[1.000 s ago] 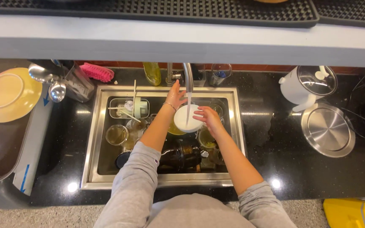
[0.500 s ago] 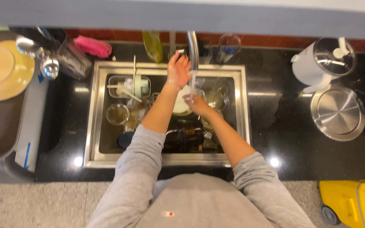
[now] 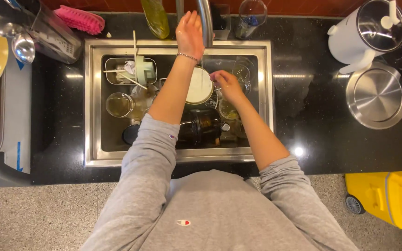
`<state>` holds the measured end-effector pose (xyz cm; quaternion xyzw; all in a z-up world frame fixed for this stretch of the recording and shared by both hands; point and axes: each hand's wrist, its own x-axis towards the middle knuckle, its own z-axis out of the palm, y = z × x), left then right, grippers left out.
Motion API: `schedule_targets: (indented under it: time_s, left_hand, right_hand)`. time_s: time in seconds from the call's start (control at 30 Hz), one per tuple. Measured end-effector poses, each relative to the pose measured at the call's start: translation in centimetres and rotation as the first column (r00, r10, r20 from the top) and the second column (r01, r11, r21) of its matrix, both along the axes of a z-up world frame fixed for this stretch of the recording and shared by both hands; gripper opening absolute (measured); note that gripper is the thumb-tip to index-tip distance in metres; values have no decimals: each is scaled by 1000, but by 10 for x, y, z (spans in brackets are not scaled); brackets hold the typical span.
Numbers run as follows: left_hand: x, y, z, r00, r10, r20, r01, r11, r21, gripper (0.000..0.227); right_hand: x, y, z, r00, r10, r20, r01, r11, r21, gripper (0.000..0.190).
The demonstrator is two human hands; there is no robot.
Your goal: Wash a bowl and glasses in a commercial sink and handle a juicer component.
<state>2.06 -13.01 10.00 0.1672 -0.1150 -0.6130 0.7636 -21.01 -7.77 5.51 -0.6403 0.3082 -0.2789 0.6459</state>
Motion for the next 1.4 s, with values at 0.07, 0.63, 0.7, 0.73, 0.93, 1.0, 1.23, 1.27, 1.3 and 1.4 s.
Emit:
schedule_targets:
  time_s: [0.07,0.63,0.7,0.73,0.93,1.0,1.23,1.27,1.3,1.4]
  left_hand:
    - [5,-8,-21,999,4,53,-5,1000,22,87]
    - [-26,187,-48,619,-235,749,-252,845,472,65]
    - [-16,192,-69,749,-231,621,-147,856,496,76]
    - [-16,203,-65,750,-231,620,-150,854,499,76]
    - [-6,235,-59,965,-260,-37,260,965,-7,89]
    - [-20,259,21,956,-196,-219,253,927,276,107]
    - [7,284,8,901,-362,241,306,922,238,104]
    - [17,288,0,641,-482,598,251,867,430,90]
    - [29,291,-7,230,-580,781,108,813,572,82]
    - [50,326,20,-388,-696,604,-135,691,710,93]
  right_hand:
    - [-2,-2,1,1000,-13,22,13,1000,-8,29]
    - [19,44,83,938,-245,-245,274,957,91,43]
    - [13,31,47,909,-294,-296,215,938,-273,60]
    - [10,32,30,910,-290,-297,212,939,-270,60]
    - [1,32,10,933,-303,-194,255,937,-238,68]
    - [-1,38,26,999,-44,-24,49,954,297,65]
    - [-27,55,84,985,159,-71,-132,949,288,65]
    - [-38,47,66,958,204,-201,-170,970,175,54]
    - [-47,38,48,916,230,-329,-222,973,62,44]
    - [-85,67,68,677,166,-717,-363,923,-129,41]
